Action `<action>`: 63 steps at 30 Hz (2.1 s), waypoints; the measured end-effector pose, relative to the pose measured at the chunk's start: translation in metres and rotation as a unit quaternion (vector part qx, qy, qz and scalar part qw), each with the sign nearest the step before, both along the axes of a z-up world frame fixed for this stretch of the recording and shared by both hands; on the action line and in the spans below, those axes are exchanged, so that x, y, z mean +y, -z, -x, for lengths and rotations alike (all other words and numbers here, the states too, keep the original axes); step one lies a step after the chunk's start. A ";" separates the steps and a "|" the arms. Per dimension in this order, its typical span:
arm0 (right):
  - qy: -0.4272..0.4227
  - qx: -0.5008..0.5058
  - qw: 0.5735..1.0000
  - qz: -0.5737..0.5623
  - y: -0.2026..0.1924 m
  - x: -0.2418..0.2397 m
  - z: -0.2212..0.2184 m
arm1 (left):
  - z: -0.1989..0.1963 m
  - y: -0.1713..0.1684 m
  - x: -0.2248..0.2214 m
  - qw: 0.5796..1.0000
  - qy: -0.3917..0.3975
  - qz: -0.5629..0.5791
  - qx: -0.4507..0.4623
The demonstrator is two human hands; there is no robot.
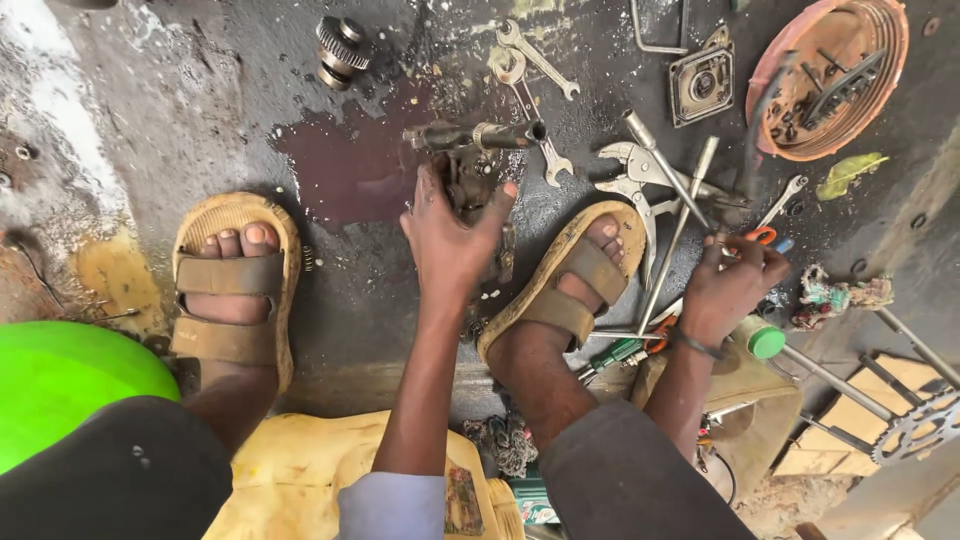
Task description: The person kneels on the floor of a repair workshop and works on a carburetor and small engine parts laid on the ground. They use a T-handle socket wrench, pliers, and a screwdriver to loosen, remove, and reposition components, handling the metal assembly by hand between tool passes.
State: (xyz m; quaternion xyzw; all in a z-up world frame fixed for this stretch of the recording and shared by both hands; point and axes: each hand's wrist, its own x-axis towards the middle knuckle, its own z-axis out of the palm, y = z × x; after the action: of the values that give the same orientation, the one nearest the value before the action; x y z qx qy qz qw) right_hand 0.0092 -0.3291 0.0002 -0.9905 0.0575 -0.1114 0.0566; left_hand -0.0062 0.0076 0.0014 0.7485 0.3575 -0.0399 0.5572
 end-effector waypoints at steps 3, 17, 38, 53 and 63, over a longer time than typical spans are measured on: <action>-0.008 0.005 1.000 -0.004 -0.029 0.042 -0.002 | 0.002 0.005 0.001 0.999 0.033 -0.009 0.003; 0.086 0.160 0.971 -0.157 -0.077 0.066 0.061 | 0.008 0.010 0.006 0.994 0.073 0.079 -0.012; 0.275 0.189 0.921 -0.200 -0.021 0.024 0.203 | -0.013 0.025 0.014 0.972 -0.096 0.160 -0.142; 0.330 0.134 0.905 -0.233 -0.024 0.018 0.219 | -0.017 0.047 0.031 0.984 -0.077 0.135 -0.088; 0.338 0.288 0.884 -0.146 0.010 0.069 0.299 | -0.024 0.041 0.025 0.983 -0.105 0.115 -0.101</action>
State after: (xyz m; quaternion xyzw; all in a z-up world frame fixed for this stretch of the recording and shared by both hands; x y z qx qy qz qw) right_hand -0.2898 -0.2602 -0.0095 -0.8801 0.4180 0.1759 0.1407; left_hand 0.0174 0.0330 -0.0391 0.6377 0.3687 0.0539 0.6741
